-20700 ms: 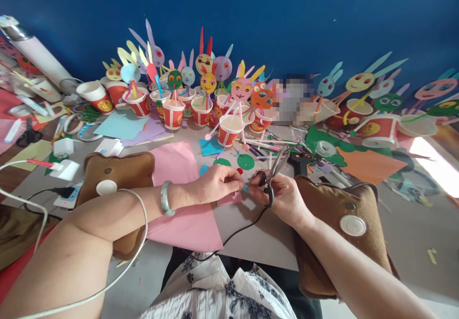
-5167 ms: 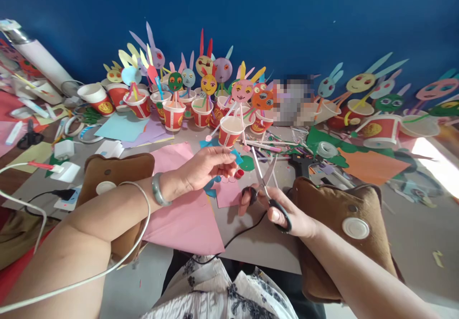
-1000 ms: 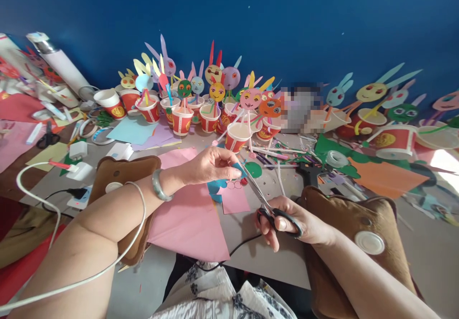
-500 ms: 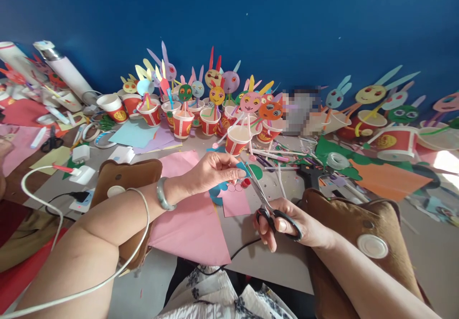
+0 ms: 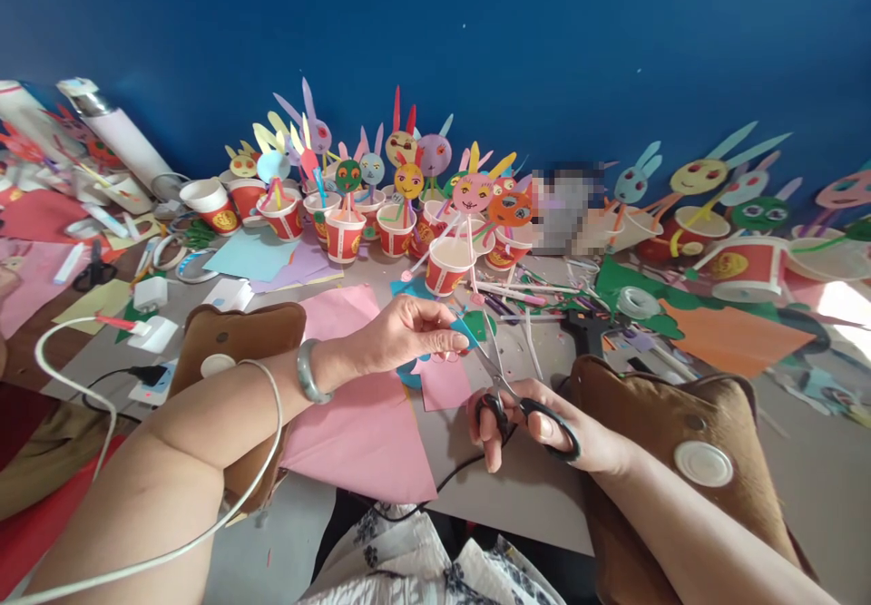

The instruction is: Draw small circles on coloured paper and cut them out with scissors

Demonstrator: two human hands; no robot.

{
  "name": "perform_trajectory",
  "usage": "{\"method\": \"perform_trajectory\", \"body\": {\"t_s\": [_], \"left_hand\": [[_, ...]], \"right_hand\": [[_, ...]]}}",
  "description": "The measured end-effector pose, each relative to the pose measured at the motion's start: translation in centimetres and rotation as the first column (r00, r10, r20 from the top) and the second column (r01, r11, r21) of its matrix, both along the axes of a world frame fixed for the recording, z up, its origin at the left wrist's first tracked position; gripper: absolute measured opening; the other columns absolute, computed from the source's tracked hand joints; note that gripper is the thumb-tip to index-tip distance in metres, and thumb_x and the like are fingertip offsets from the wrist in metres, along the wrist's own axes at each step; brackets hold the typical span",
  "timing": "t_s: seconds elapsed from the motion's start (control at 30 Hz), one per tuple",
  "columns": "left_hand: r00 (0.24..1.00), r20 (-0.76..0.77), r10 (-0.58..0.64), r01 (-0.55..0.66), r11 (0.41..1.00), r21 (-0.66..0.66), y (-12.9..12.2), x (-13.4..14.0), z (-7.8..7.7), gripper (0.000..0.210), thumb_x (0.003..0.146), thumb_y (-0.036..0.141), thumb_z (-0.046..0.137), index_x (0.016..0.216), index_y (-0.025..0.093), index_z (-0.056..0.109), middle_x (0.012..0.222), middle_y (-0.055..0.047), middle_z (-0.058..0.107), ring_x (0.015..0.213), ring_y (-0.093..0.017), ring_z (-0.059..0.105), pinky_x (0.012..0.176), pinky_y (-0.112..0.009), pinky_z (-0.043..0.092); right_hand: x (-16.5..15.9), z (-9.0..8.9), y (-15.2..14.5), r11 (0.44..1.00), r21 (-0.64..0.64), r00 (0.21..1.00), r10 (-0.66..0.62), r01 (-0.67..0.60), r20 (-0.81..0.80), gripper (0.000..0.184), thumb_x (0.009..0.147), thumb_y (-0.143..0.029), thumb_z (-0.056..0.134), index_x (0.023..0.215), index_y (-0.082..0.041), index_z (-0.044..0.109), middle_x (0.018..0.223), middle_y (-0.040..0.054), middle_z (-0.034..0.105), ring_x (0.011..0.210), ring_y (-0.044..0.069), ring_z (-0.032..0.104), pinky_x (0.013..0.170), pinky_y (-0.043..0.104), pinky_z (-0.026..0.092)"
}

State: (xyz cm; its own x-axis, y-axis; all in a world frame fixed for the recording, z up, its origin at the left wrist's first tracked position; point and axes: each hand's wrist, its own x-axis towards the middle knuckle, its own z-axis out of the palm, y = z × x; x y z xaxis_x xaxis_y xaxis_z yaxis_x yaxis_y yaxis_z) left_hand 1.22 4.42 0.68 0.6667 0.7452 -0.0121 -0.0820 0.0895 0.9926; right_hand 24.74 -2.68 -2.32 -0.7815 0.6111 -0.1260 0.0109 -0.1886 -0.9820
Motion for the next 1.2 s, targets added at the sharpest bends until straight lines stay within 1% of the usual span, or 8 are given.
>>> {"method": "perform_trajectory", "body": {"t_s": [0.23,0.57,0.67,0.77,0.93,1.07,1.1,1.2], "left_hand": [[0.999,0.039,0.000,0.001,0.999,-0.036,0.07,0.04,-0.19,0.032,0.072,0.039,0.081,0.069,0.012,0.065,0.065,-0.001,0.066,0.063,-0.010,0.063,0.061,-0.022,0.050],[0.999,0.053,0.002,0.000,0.999,-0.039,0.23,0.04,-0.48,0.032,0.072,0.038,0.082,0.068,0.013,0.063,0.064,0.000,0.064,0.063,-0.011,0.064,0.060,-0.022,0.050],[0.998,0.055,0.008,-0.006,1.000,-0.031,0.25,0.02,-0.54,0.031,0.073,0.038,0.081,0.069,0.013,0.064,0.064,0.000,0.064,0.062,-0.010,0.064,0.061,-0.022,0.050],[0.999,0.039,0.002,-0.001,1.000,-0.009,0.27,-0.02,-0.59,0.031,0.074,0.038,0.080,0.069,0.012,0.064,0.064,0.000,0.064,0.061,-0.010,0.063,0.061,-0.022,0.050],[1.000,0.018,0.009,-0.009,1.000,0.023,0.27,-0.08,-0.49,0.029,0.077,0.038,0.078,0.070,0.012,0.066,0.066,-0.001,0.066,0.063,-0.009,0.063,0.062,-0.022,0.049],[0.999,0.034,0.002,-0.001,1.000,-0.012,0.27,-0.06,-0.41,0.031,0.074,0.038,0.080,0.068,0.012,0.064,0.063,0.000,0.064,0.063,-0.011,0.064,0.062,-0.023,0.050],[0.999,0.039,-0.003,0.003,1.000,-0.019,0.28,-0.06,-0.44,0.031,0.074,0.038,0.080,0.067,0.012,0.064,0.062,0.000,0.064,0.063,-0.011,0.064,0.062,-0.023,0.050],[0.999,0.052,-0.006,0.006,1.000,-0.003,0.33,-0.10,-0.69,0.028,0.076,0.037,0.079,0.070,0.013,0.066,0.065,0.000,0.066,0.062,-0.009,0.063,0.061,-0.022,0.048]], "right_hand": [[-0.10,-0.02,-0.16,0.999,0.023,0.999,-0.032,0.033,-0.012,0.063,0.084,-0.072,0.054,0.091,-0.011,0.067,0.072,0.0133,0.075,0.069,0.020,0.067,0.067,0.029,0.051],[-0.23,-0.14,-0.31,0.998,0.032,0.997,-0.058,0.060,-0.054,0.056,0.088,-0.067,0.053,0.084,-0.013,0.069,0.062,0.0095,0.074,0.061,0.018,0.061,0.070,0.030,0.049],[-0.32,-0.18,-0.36,0.995,0.054,0.995,-0.084,0.087,-0.060,0.058,0.089,-0.067,0.052,0.081,-0.012,0.069,0.059,0.0099,0.072,0.059,0.017,0.060,0.066,0.029,0.048],[-0.40,-0.13,-0.27,0.993,0.082,0.995,-0.078,0.083,-0.057,0.059,0.090,-0.067,0.050,0.081,-0.012,0.069,0.058,0.0099,0.072,0.058,0.017,0.059,0.063,0.028,0.046],[-0.40,-0.23,-0.13,0.990,0.116,0.996,-0.075,0.079,-0.040,0.060,0.090,-0.069,0.048,0.078,-0.014,0.069,0.056,0.0090,0.072,0.061,0.018,0.061,0.076,0.033,0.047],[-0.34,-0.43,-0.34,0.993,0.057,0.994,-0.104,0.106,-0.030,0.058,0.088,-0.069,0.050,0.076,-0.015,0.067,0.054,0.0079,0.071,0.055,0.017,0.061,0.070,0.032,0.048],[-0.34,-0.44,-0.39,0.992,0.045,0.993,-0.115,0.116,-0.027,0.058,0.088,-0.069,0.051,0.075,-0.015,0.067,0.053,0.0073,0.070,0.054,0.017,0.062,0.071,0.033,0.049],[-0.37,-0.36,-0.41,0.991,0.050,0.992,-0.122,0.122,-0.018,0.057,0.088,-0.068,0.052,0.073,-0.015,0.066,0.051,0.0061,0.070,0.054,0.017,0.062,0.086,0.037,0.048]]}}
